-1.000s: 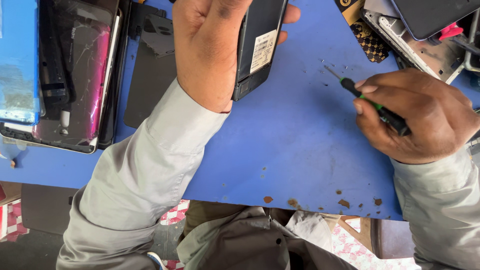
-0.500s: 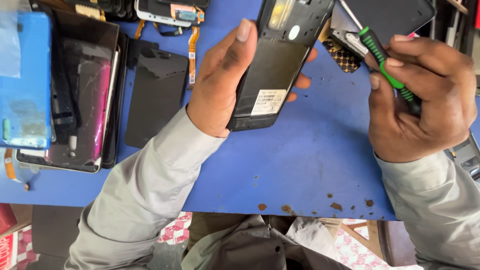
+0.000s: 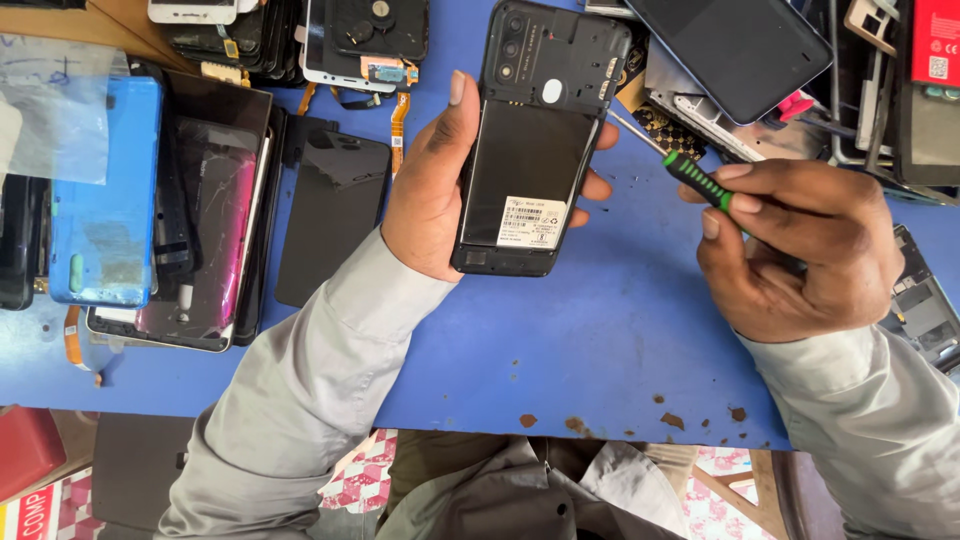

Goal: The person uses a screwdriver to remove screws from the back of a smartphone, then pries open the back cover to expose the internal components. The person continues to remove additional screws from the internal frame.

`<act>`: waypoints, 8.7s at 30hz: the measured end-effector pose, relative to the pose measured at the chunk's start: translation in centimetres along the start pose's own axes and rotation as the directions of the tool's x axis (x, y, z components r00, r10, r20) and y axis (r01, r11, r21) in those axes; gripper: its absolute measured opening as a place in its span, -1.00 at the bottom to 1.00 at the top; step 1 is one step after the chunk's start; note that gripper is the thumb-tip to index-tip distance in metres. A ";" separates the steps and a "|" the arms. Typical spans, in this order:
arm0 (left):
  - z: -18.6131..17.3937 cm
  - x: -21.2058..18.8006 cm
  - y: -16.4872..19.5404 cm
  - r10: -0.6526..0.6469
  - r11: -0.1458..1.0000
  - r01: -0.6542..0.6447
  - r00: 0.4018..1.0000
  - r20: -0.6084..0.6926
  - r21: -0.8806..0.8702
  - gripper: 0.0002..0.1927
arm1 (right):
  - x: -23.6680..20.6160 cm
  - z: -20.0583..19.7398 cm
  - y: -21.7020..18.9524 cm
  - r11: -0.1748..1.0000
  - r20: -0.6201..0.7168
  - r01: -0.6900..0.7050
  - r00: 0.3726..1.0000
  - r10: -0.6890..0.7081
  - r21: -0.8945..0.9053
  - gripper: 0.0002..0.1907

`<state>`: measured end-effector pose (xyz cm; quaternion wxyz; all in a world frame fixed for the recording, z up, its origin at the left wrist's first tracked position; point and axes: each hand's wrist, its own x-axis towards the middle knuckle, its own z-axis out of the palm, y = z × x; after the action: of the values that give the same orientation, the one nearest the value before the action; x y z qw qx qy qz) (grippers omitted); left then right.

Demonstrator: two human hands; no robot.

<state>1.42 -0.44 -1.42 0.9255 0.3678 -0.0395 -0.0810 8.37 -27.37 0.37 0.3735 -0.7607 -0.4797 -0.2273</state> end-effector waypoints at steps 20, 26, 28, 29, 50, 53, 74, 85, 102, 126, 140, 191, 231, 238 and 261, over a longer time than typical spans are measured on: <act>-0.1 -0.7 0.3 0.031 0.999 -0.030 0.999 -0.023 0.025 -0.18 | 0.3 1.0 0.1 0.999 -0.008 0.023 1.000 -0.022 0.026 -0.70; -0.2 -0.6 0.7 0.069 0.990 -0.066 0.997 -0.021 0.128 -0.20 | 0.8 0.9 -0.3 0.996 0.031 -0.039 0.999 0.036 0.075 -0.73; -0.2 -0.7 0.9 0.090 0.978 -0.084 0.996 -0.025 0.190 -0.20 | 1.3 1.0 -0.3 0.997 0.036 -0.048 0.998 0.045 0.066 -0.74; -0.3 -0.7 1.0 0.099 0.972 -0.091 0.995 -0.025 0.214 -0.20 | 1.5 1.0 -0.3 0.997 0.039 -0.052 0.998 0.049 0.059 -0.74; -1.7 -0.7 1.3 0.061 0.985 -0.061 0.998 0.005 0.162 -0.16 | 3.0 1.8 -0.9 0.970 0.149 -0.233 0.964 0.221 0.068 -0.80; -1.9 -0.8 1.3 0.046 0.990 -0.048 0.999 0.019 0.130 -0.17 | 2.8 1.9 -1.2 0.922 0.164 -0.351 0.931 0.326 0.162 -0.84; -2.8 -1.7 1.4 -0.032 0.997 0.021 0.990 0.136 0.077 -0.10 | 0.7 2.4 -1.1 0.856 -0.022 -0.380 0.910 0.413 0.350 -0.70; -3.3 -1.7 1.6 0.030 0.986 -0.061 0.980 0.195 0.155 -0.08 | 1.8 2.1 -1.5 0.900 0.057 -0.315 0.948 0.312 0.301 -0.79; -3.1 -0.9 0.9 0.047 0.953 -0.113 0.971 0.234 0.280 -0.14 | 1.1 2.4 -0.5 0.937 0.033 -0.292 0.956 0.292 0.190 -0.78; -2.3 -1.0 0.7 0.089 0.964 -0.143 0.968 0.234 0.222 -0.13 | 0.7 3.0 -0.8 0.985 0.051 0.146 0.987 -0.151 0.092 -0.72; -2.9 -0.9 -0.1 0.161 0.970 -0.196 0.962 0.222 0.144 0.02 | 0.8 3.1 -1.5 0.958 0.075 0.212 0.970 -0.230 0.196 -0.68; -2.7 -1.1 -0.1 0.313 0.917 -0.345 0.933 0.177 0.197 -0.12 | 0.7 3.3 -2.5 0.979 0.049 0.193 0.979 -0.196 0.062 -0.71; -2.4 -2.7 4.3 0.306 0.571 -0.427 0.903 0.301 0.701 -0.10 | 2.8 2.2 -2.4 0.941 0.302 -0.210 0.945 0.126 0.264 -0.81; -2.4 -2.7 4.7 0.298 0.580 -0.408 0.912 0.282 0.705 -0.10 | 3.0 3.1 -2.3 0.907 0.362 -0.248 0.925 0.118 0.339 -0.76; -3.3 -2.3 3.3 0.426 0.663 -0.497 0.865 0.263 0.560 -0.06 | 1.9 4.7 -3.3 0.985 0.217 -0.039 0.976 0.001 0.171 -0.45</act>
<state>-0.02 4.54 -1.55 0.7421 0.6190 -0.2061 0.1536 6.16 -21.71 0.00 0.3863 -0.7501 -0.5280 -0.0967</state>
